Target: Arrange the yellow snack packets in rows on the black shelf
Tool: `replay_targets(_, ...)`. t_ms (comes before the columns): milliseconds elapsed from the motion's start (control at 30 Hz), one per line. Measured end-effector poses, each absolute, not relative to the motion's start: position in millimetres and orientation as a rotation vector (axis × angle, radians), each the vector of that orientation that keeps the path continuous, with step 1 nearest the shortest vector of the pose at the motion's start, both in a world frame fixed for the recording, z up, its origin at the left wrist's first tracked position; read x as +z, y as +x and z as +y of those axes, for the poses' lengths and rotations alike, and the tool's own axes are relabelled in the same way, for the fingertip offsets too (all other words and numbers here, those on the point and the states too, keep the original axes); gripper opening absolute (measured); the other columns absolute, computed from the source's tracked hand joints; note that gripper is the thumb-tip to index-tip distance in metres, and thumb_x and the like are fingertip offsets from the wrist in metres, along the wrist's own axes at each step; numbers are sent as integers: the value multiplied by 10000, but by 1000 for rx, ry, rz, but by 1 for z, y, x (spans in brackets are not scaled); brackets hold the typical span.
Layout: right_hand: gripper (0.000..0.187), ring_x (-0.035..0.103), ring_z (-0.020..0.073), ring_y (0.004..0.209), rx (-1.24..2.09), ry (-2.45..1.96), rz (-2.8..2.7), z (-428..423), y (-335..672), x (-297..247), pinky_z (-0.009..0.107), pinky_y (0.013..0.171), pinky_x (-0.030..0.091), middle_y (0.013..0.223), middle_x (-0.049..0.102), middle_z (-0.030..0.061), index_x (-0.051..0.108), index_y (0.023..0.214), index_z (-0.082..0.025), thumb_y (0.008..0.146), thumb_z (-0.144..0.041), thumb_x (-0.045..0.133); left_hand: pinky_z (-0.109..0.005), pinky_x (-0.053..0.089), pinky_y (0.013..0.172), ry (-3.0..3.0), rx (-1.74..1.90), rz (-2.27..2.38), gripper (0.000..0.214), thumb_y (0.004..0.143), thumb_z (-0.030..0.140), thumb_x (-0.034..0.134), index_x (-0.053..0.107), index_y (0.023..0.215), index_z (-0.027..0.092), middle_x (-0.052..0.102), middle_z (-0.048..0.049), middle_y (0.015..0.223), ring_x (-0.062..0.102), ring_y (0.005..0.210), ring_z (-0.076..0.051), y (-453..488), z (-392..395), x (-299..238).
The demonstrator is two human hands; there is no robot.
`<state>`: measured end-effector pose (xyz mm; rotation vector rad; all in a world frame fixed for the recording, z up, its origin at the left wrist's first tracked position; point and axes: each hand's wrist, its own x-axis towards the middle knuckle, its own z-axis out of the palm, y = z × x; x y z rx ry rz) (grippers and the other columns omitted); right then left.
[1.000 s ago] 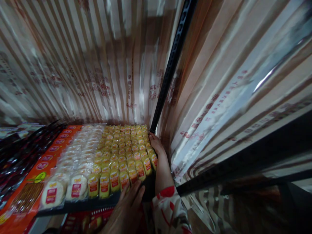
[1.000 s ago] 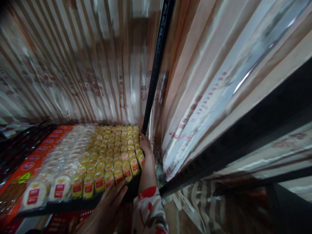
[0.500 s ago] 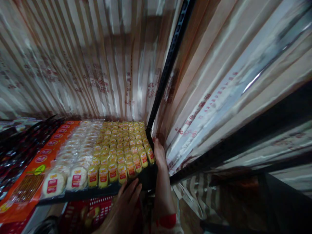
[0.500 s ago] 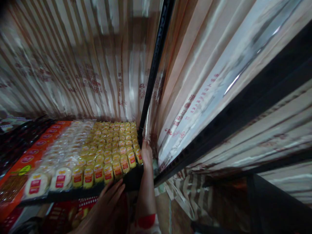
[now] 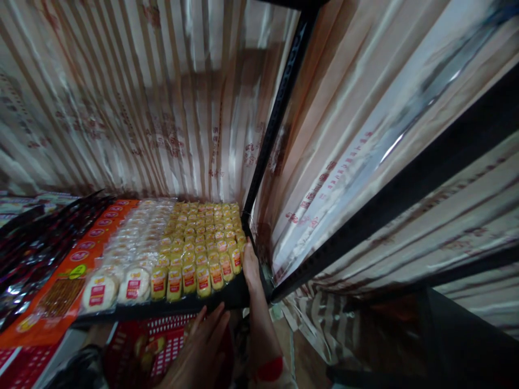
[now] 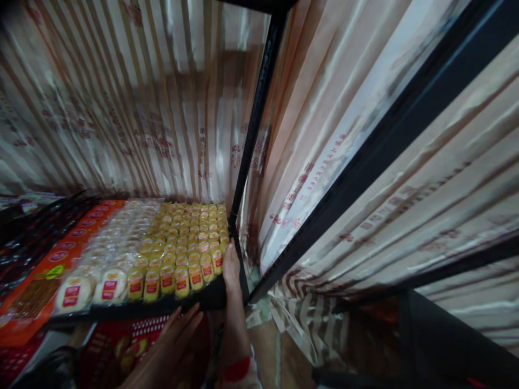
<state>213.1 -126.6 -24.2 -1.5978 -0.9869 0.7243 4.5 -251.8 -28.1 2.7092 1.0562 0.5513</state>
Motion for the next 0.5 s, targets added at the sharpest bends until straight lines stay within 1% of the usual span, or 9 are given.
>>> replay_targets(100, 709, 222, 158, 1346, 635, -1613, -1025, -129, 212, -27, 334, 1109, 150, 1450, 279, 59, 293, 1385, -157, 852, -610, 176, -437, 360, 1025, 2718, 574, 1034, 842, 726, 34, 430, 19, 1429, 249, 288, -72, 1449, 299, 1312, -246, 6, -256, -22)
replay_targets(167, 708, 203, 164, 1352, 537, -1645, -1065, -130, 210, -29, 340, 1112, 129, 1449, 279, 75, 299, 1381, -132, 859, -595, 172, -436, 342, 1038, 2723, 577, 1004, 829, 739, 47, 431, 13, 1429, 240, 286, -81, 1449, 305, 1310, -236, 7, -258, -21)
replay_targets(267, 739, 205, 177, 1350, 438, -1700, -1059, -132, 208, -30, 342, 1112, 113, 1447, 277, 107, 289, 1380, -90, 857, -592, 148, -446, 327, 1048, 2700, 548, 1039, 809, 729, 52, 448, 80, 1427, 231, 320, -81, 1435, 313, 1306, -233, 7, -261, -21)
replay_targets(400, 777, 235, 179, 1341, 546, -1709, -1058, -135, 207, -28, 323, 1105, 142, 1440, 295, 106, 281, 1386, -100, 833, -628, 142, -449, 302, 1066, 2684, 526, 1045, 748, 726, 58, 447, 180, 1408, 209, 324, -82, 1433, 293, 1317, -220, 5, -268, -20)
replay_targets(500, 770, 203, 178, 1352, 591, -1675, -1108, -138, 207, -27, 333, 1108, 131, 1455, 257, 106, 247, 1396, -92, 839, -619, 165, -448, 299, 1069, 2686, 535, 1018, 742, 737, 64, 434, 161, 1413, 201, 290, -82, 1449, 261, 1331, -222, 3, -275, -19)
